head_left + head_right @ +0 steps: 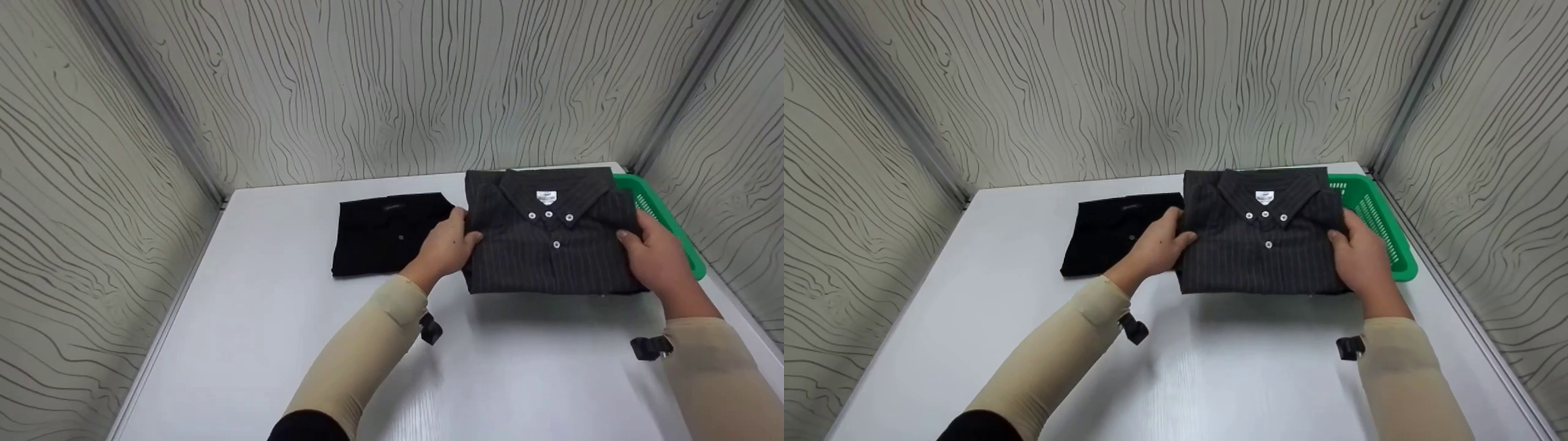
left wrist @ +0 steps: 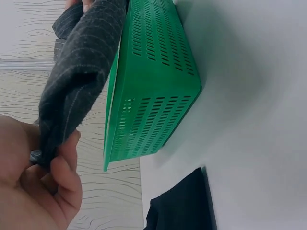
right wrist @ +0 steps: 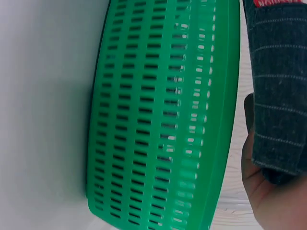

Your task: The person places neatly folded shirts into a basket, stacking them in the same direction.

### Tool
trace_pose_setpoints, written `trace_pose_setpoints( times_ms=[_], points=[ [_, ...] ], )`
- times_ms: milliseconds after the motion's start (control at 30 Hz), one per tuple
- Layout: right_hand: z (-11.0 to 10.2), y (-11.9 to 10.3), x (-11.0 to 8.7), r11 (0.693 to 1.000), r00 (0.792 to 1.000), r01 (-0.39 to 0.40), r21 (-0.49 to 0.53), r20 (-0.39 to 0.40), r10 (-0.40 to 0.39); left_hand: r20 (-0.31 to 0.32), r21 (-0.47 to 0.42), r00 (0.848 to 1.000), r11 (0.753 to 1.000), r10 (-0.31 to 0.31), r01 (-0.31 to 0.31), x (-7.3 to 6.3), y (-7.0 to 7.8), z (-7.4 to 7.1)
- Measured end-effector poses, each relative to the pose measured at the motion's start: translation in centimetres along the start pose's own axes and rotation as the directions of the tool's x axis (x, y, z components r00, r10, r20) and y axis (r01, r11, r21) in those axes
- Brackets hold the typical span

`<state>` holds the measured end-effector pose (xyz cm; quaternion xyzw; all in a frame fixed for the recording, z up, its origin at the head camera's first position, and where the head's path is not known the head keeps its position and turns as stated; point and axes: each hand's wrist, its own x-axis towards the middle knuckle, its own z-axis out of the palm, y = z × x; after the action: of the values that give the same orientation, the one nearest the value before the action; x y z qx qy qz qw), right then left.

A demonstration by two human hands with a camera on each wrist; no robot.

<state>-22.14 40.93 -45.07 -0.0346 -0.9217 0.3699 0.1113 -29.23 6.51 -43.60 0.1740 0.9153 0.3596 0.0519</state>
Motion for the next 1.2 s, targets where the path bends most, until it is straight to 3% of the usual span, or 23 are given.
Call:
trace_pose_setpoints(
  times_ms=[233,433,600,733,900,1200],
  points=[
    [-0.9,1.1,0.8,0.996,0.996,-0.074,-0.04,-0.046,0.072,0.003,0.057,1.0,0.998,-0.017,0.017,1.7,2.1,1.9],
    [-2.1,2.5,1.6,0.985,0.986,-0.161,-0.058,-0.057,0.157,0.01,0.049,0.999,0.998,-0.034,0.033,3.1,4.5,3.1],
    [-3.2,3.1,2.5,0.975,0.975,-0.213,-0.069,-0.084,0.207,-0.018,0.072,0.999,0.997,-0.04,0.041,4.2,5.8,3.9],
    [-3.5,3.6,3.2,0.971,0.972,-0.221,-0.087,-0.104,0.212,-0.062,0.114,0.997,0.993,-0.037,0.044,4.8,5.8,4.7],
    [-3.3,4.5,3.3,0.972,0.977,-0.204,-0.118,-0.091,0.194,-0.108,0.177,0.994,0.984,0.012,0.008,5.4,5.0,5.9],
    [-2.3,5.4,3.8,0.962,0.968,-0.248,-0.11,-0.07,0.242,-0.135,0.304,0.99,0.953,0.033,0.01,6.2,3.8,7.6]
  ],
)
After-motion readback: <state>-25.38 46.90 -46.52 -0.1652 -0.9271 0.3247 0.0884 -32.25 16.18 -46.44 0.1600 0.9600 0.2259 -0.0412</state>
